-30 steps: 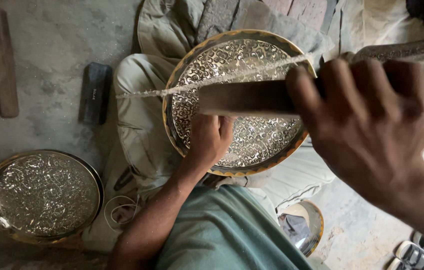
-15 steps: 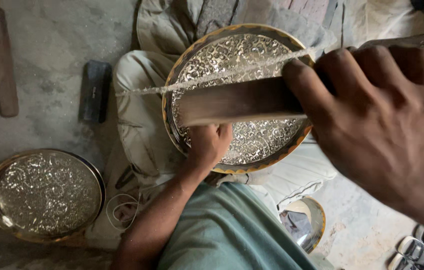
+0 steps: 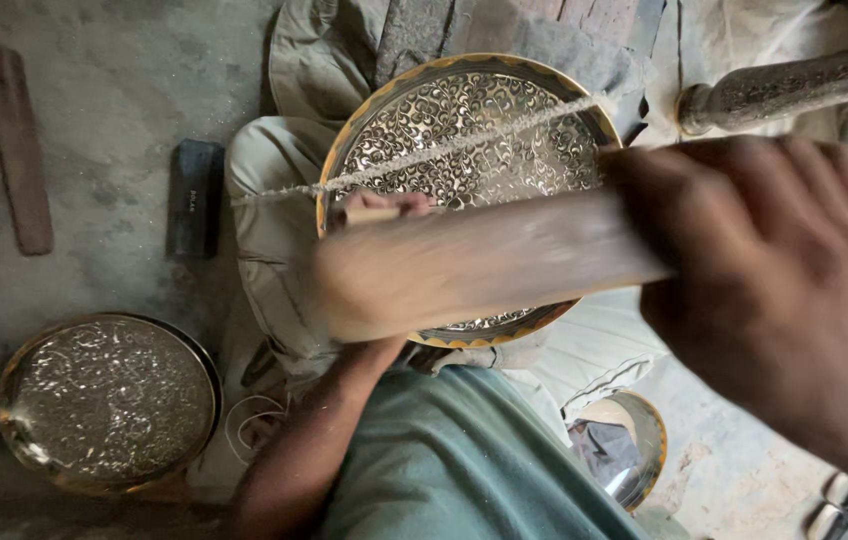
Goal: The person sits on the floor and uses a hammer and a small metal punch to create a decorative pattern on a large brass plate. They repeatedly strike the punch to emboss the metal surface, rotating the plate occasionally to access different areas.
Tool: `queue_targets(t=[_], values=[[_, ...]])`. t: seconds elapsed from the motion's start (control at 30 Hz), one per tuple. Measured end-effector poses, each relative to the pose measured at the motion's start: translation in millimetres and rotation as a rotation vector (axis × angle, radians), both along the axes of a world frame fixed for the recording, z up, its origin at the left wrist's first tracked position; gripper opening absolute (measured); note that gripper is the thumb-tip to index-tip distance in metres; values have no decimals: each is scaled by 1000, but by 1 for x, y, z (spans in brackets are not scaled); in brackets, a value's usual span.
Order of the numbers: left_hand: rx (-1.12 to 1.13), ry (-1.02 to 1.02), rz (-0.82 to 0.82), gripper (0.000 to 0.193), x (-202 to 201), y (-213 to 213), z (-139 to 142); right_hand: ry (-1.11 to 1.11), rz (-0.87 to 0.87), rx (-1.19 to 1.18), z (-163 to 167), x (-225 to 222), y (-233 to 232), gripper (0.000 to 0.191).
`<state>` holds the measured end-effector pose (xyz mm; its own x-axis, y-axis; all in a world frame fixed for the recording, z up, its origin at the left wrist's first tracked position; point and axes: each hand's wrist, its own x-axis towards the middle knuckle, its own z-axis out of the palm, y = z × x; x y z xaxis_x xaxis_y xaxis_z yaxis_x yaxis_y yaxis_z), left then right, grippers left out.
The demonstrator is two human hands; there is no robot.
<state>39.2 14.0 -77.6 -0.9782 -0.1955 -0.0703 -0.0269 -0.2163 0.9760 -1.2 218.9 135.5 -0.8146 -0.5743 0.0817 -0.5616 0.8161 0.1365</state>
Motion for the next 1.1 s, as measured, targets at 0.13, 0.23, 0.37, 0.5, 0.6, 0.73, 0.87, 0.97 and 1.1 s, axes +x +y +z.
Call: queue_targets(t=[0.13, 0.23, 0.37, 0.5, 0.6, 0.73, 0.87, 0.97, 1.1], values=[[-389, 61, -27, 26, -10, -1, 8, -74, -176, -85, -9, 6, 33, 60], [-363, 163, -152, 27, -17, 10, 7, -54, -223, -93, -19, 13, 54, 60], [-496, 242, -243, 27, -23, 21, 4, -74, -270, -164, -33, 27, 76, 49], [-623, 311, -313, 30, -28, 24, -2, -87, -303, -228, -45, 33, 89, 46], [-688, 373, -305, 28, -27, 26, -6, -102, -288, -274, -53, 30, 91, 46], [-647, 364, -316, 29, -26, 30, -8, -52, -189, -275, -54, 23, 88, 48], [-636, 396, -333, 30, -26, 30, -9, -103, -199, -303, -56, 19, 81, 48], [-689, 428, -332, 31, -26, 30, -12, -120, -206, -296, -61, 17, 81, 48], [-681, 398, -358, 33, -25, 28, -15, -83, -188, -270, -66, 14, 83, 39]])
